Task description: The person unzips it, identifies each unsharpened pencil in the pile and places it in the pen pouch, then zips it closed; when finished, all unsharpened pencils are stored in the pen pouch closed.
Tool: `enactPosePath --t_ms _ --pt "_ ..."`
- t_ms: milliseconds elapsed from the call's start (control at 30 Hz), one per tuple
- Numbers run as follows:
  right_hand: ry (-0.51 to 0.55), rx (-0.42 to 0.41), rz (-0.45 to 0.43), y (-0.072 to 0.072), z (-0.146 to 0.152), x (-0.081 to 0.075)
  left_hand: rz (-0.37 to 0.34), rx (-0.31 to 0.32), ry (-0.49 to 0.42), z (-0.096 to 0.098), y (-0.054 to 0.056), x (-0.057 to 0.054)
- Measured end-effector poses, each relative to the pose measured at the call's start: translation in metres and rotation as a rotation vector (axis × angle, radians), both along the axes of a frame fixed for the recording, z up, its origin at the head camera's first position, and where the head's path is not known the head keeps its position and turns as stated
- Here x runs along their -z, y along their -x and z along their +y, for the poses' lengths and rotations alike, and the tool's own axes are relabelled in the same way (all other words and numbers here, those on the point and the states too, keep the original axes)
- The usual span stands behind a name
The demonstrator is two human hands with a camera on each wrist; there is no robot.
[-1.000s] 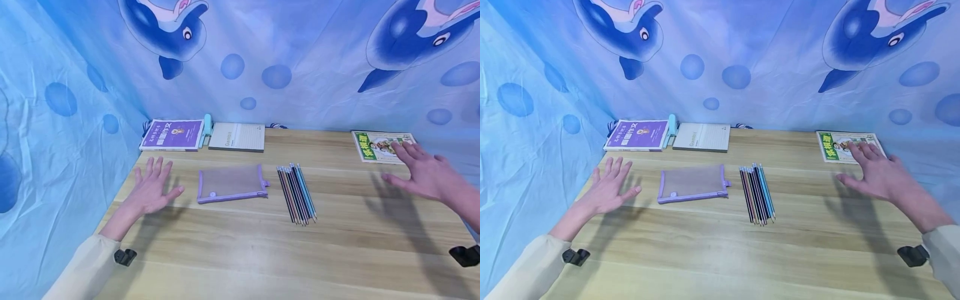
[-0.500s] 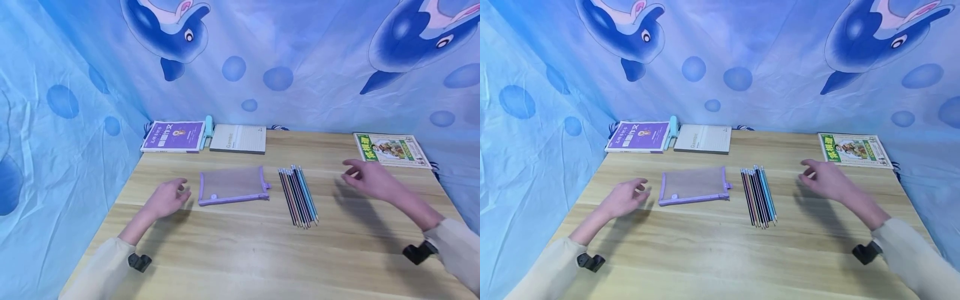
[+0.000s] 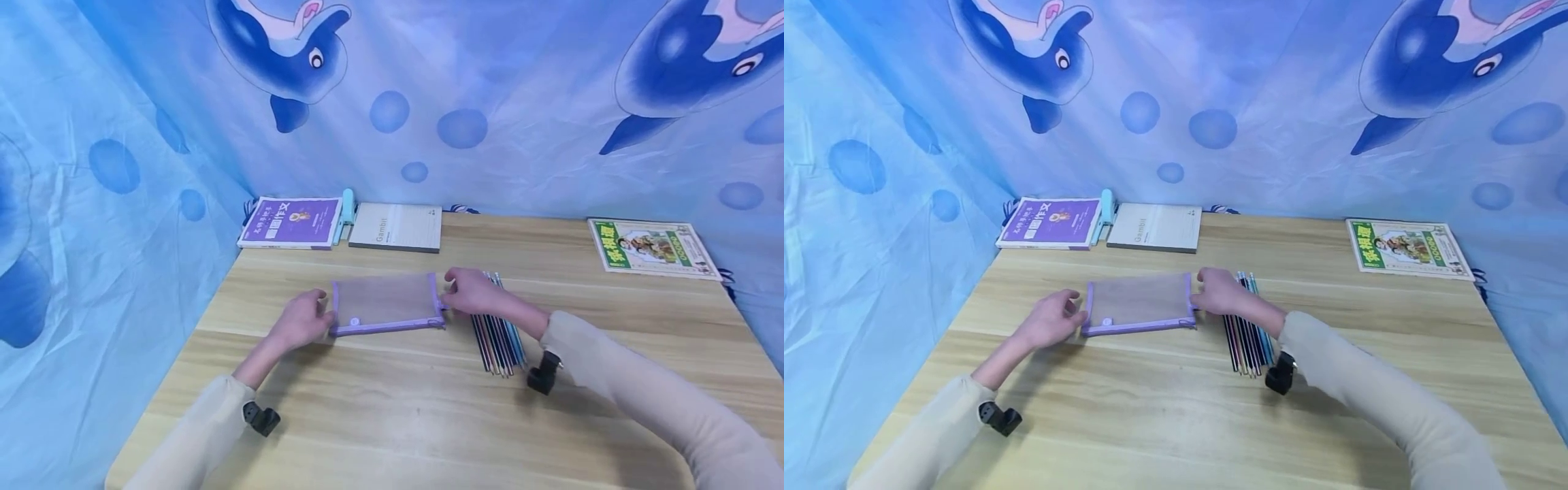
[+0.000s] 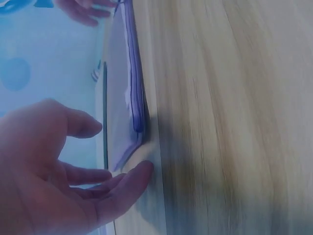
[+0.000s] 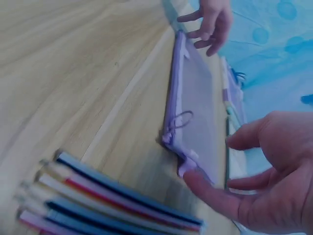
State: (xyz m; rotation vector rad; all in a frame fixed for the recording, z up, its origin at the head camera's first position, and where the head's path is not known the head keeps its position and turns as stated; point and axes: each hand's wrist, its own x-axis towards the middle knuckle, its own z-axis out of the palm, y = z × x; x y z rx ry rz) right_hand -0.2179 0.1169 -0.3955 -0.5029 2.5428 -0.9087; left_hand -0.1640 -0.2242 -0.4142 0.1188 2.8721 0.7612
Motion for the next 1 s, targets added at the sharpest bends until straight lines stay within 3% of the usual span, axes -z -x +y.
enactPosePath --t_ms 100,233,400,567,767,900,1000 --pt "-0.069 0.032 -0.007 0.004 -0.011 0.006 -0.049 0.002 -0.009 0.008 0.001 0.0" --pt "-0.028 0.086 -0.089 0.007 -0.018 0.013 -0.083 0.001 -0.037 0.015 0.002 0.002" --pt "0.149 0.154 -0.237 0.009 -0.023 0.019 -0.068 -0.009 -0.066 0.015 0.002 0.004" --pt "0.391 0.204 -0.405 0.011 -0.02 0.026 -0.104 -0.047 -0.117 0.012 0.001 0.005" --pt "0.49 0.23 -0.534 0.012 -0.014 0.029 -0.119 -0.051 -0.124 0.012 0.002 0.006" --pt "0.518 0.234 -0.562 0.011 -0.013 0.029 -0.075 -0.056 -0.071 0.015 0.0 0.006" --pt "0.54 0.248 -0.575 0.009 -0.014 0.028 0.079 -0.055 0.048 0.026 -0.007 0.004"
